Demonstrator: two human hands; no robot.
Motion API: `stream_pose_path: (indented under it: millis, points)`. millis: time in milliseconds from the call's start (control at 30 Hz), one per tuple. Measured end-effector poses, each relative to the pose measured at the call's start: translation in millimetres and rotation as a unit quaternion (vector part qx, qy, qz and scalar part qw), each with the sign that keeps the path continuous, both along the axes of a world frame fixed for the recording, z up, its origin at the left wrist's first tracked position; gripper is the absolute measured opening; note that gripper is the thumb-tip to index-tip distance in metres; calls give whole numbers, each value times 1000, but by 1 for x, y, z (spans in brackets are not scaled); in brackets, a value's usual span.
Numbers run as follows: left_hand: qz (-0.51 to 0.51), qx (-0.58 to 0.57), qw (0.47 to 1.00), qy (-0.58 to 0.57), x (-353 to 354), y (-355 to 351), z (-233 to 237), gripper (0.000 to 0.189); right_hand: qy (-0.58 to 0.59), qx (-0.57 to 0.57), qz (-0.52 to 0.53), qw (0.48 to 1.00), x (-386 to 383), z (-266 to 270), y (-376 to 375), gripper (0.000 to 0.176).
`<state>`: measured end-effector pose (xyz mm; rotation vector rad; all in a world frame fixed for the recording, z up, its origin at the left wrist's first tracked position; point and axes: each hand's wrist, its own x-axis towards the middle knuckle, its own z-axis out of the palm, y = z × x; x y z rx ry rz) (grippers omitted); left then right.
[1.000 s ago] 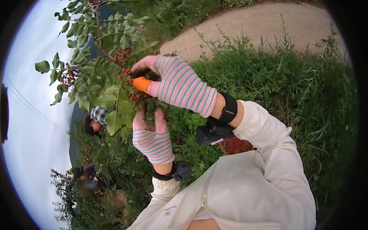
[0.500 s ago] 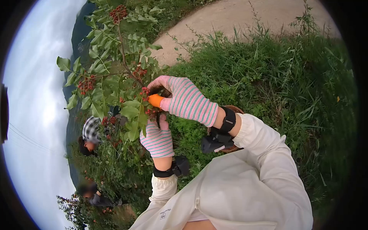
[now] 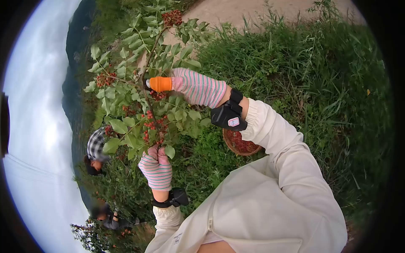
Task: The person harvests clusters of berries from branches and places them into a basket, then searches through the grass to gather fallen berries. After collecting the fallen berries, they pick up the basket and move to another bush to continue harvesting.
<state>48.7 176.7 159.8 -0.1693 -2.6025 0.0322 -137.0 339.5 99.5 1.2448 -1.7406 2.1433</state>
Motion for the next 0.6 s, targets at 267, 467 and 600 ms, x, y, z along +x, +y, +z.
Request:
stream_pose_path:
  millis: [267, 467, 600]
  points:
    - [-32, 21, 999, 12, 4, -4, 11, 11, -78, -78, 93, 990, -1, -19, -4, 44]
    - [15, 10, 999, -44, 5, -4, 17, 20, -67, 11, 69, 995, -4, -18, 19, 92]
    - [-8, 11, 998, -62, 1, -11, 14, 19, -49, -48, 121, 990, -6, -9, 28, 56]
